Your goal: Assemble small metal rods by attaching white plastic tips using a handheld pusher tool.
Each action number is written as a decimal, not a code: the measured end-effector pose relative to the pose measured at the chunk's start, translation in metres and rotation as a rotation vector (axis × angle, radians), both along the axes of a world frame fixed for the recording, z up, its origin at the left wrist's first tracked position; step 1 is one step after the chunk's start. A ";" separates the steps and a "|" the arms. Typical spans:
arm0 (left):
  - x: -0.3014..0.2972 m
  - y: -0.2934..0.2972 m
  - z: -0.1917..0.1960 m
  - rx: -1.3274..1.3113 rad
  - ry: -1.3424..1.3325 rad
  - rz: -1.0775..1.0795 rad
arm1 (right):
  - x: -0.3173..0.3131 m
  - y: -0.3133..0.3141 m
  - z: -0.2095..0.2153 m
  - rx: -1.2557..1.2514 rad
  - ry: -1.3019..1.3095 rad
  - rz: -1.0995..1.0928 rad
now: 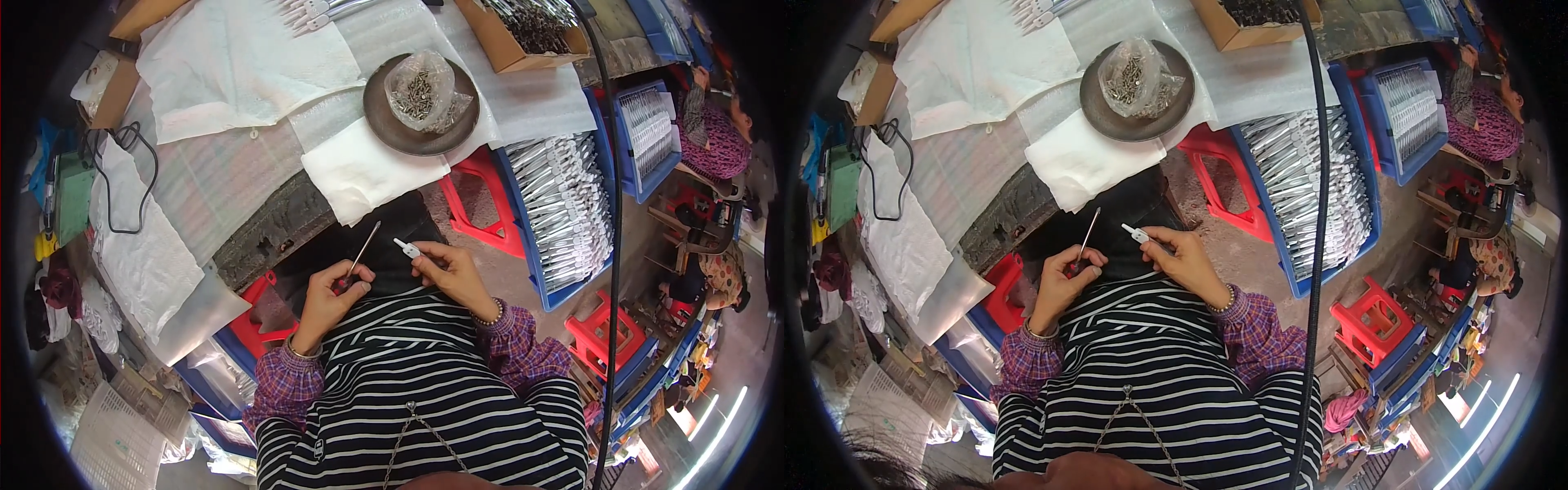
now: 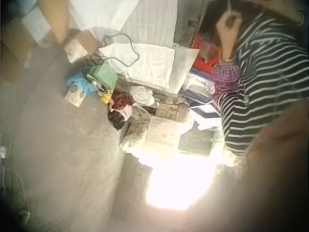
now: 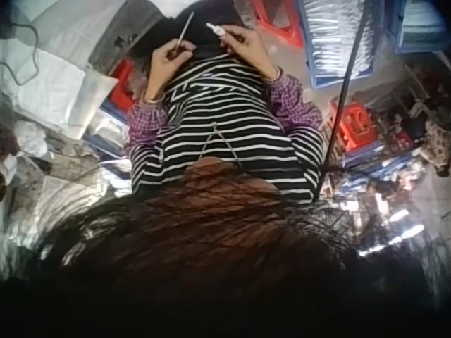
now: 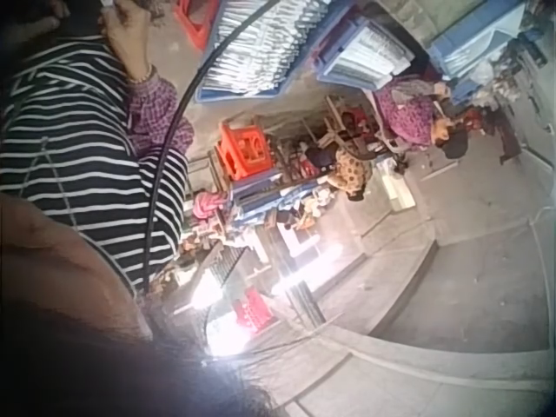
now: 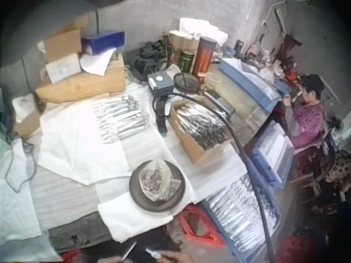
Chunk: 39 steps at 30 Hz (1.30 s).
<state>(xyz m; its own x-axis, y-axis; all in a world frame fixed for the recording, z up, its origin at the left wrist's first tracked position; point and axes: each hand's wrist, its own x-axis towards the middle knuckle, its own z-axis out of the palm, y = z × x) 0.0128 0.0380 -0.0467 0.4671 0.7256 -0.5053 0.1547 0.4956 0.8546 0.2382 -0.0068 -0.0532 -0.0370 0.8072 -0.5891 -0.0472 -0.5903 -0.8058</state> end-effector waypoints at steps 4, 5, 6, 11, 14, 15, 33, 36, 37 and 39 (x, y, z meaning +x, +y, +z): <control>-0.001 0.000 -0.003 0.058 -0.047 0.009 | 0.000 0.002 0.003 -0.004 0.010 -0.005; -0.001 0.000 -0.003 0.066 -0.025 -0.003 | 0.000 0.002 0.004 -0.005 0.000 0.004; -0.002 0.001 -0.003 0.073 -0.002 -0.014 | 0.000 0.003 0.005 -0.005 -0.009 0.012; -0.003 0.000 -0.007 0.090 -0.050 0.026 | -0.001 0.003 0.005 -0.010 -0.012 0.013; -0.002 -0.001 -0.005 0.064 -0.006 0.035 | -0.001 0.003 0.004 -0.013 -0.007 0.009; -0.001 -0.001 -0.004 0.030 0.052 0.032 | -0.001 0.003 0.004 -0.010 -0.004 0.008; -0.004 0.002 0.005 0.035 0.104 -0.002 | -0.001 0.001 0.001 -0.004 -0.009 0.011; -0.004 0.003 0.007 0.028 0.091 -0.001 | -0.001 0.001 0.001 0.007 -0.010 0.012; -0.004 0.002 0.005 0.028 0.091 -0.001 | -0.001 0.002 0.001 0.007 -0.010 0.012; -0.004 0.001 -0.001 0.136 0.097 0.005 | -0.001 0.001 0.001 0.010 -0.012 0.017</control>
<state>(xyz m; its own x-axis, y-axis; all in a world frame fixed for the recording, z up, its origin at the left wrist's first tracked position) 0.0085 0.0385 -0.0478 0.4173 0.7924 -0.4449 0.2375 0.3775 0.8951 0.2373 -0.0054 -0.0521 -0.0434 0.8121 -0.5819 -0.0271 -0.5832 -0.8119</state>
